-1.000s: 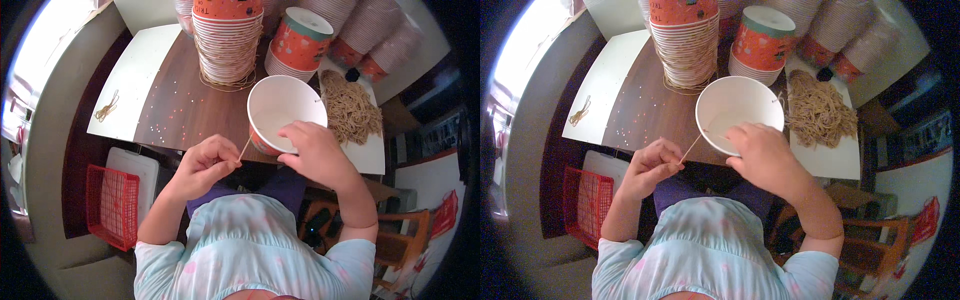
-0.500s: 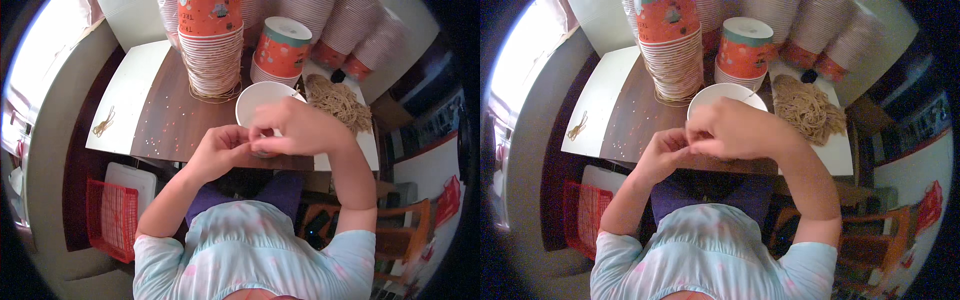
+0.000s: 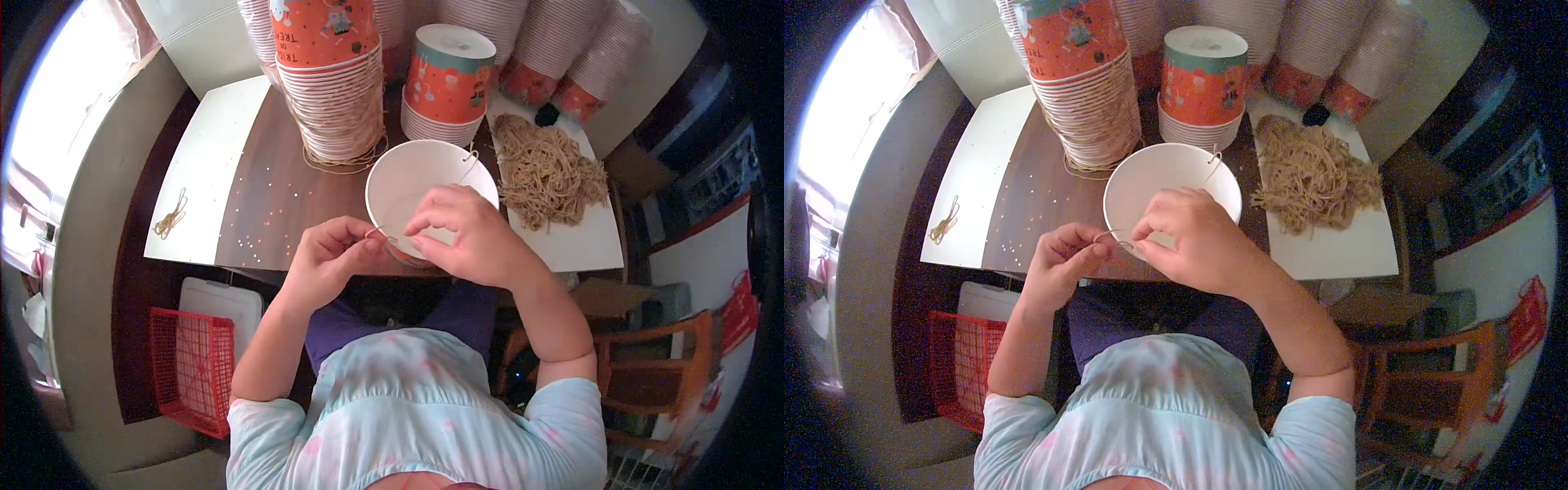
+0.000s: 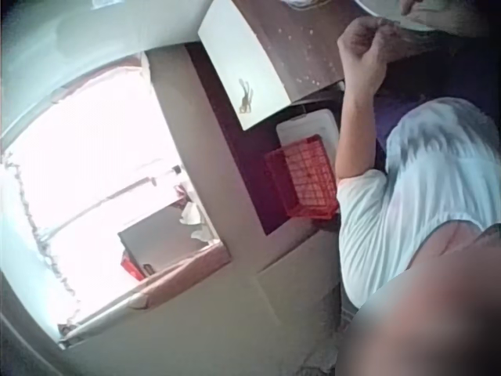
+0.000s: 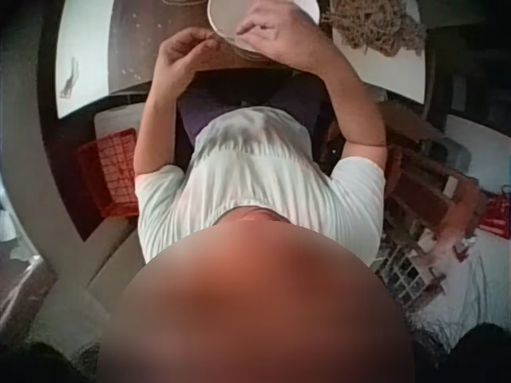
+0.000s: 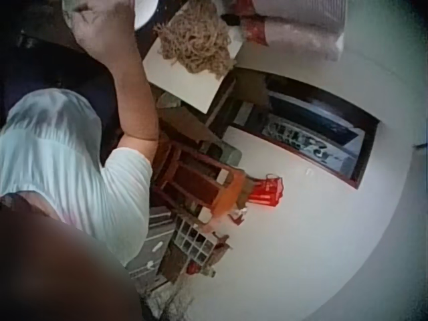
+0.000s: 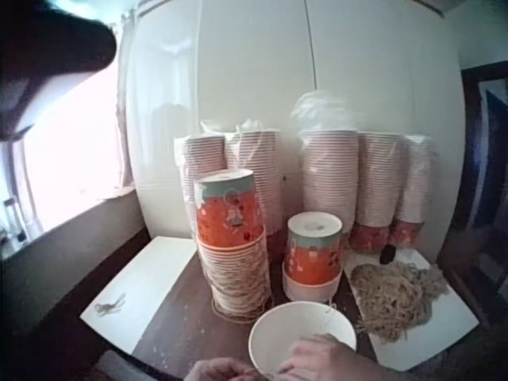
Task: Manually threading and securing string handles into the holes of paper buckets.
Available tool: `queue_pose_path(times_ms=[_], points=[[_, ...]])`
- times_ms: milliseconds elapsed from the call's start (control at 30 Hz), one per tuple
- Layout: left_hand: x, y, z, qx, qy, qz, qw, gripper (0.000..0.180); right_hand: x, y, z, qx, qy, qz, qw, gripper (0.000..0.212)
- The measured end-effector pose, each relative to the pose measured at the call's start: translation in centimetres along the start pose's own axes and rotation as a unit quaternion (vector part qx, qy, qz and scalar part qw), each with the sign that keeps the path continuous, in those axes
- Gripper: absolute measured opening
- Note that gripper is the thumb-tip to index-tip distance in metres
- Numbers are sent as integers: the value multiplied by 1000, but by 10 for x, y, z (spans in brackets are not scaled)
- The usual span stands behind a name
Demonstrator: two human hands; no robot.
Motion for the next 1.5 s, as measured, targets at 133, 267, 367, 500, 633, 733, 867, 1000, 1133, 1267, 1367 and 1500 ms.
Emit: queue_pose_path(times_ms=[133, 267, 367, 500, 633, 733, 867, 1000, 1133, 1267, 1367, 1500], points=[[0, 6, 4, 2, -15, 22, 1000, 12, 4, 13, 23, 49, -20, 18, 998, 9], [-1, 12, 6, 20, -9, 34, 999, 11, 9, 20, 31, 78, -55, 55, 994, 10], [-5, 21, 3, 85, 36, 65, 994, 11, 8, 8, 23, 27, -33, 39, 998, 8], [-23, 51, 14, 416, 109, 212, 878, 16, -9, -16, 14, -46, 40, 47, 997, 7], [-45, 61, 31, 501, 153, 316, 791, 20, -27, -38, 29, -167, 71, 67, 981, 12], [-46, 35, 14, 327, 184, 204, 904, 12, -39, -44, 39, -214, 92, 82, 969, 13], [-43, -19, -2, -43, 193, 37, 980, 7, -50, -41, 50, -234, 114, 79, 962, 14], [-45, -49, 5, -285, 174, -25, 942, 6, -51, -31, 59, -195, 152, 68, 967, 15], [-50, -59, 1, -326, 191, -41, 925, 3, -45, -3, 71, 110, 157, 118, 974, 14], [-52, -57, 4, -363, 149, -28, 919, 3, -48, 15, 97, 409, 98, 225, 879, 20], [-57, -56, -4, -344, 187, -10, 920, 3, -58, 22, 126, 603, 65, 336, 720, 22], [-63, -50, -12, -268, 219, 17, 938, 7, -57, 26, 143, 637, 72, 353, 681, 22]])
Point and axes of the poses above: each hand's wrist, its own x-axis towards the middle knuckle, its own z-axis out of the palm, y = z × x, the point moved 9 cm from there along x, towards the middle knuckle, and after that the axes turned 1 degree about y, right-handed, at the moved point
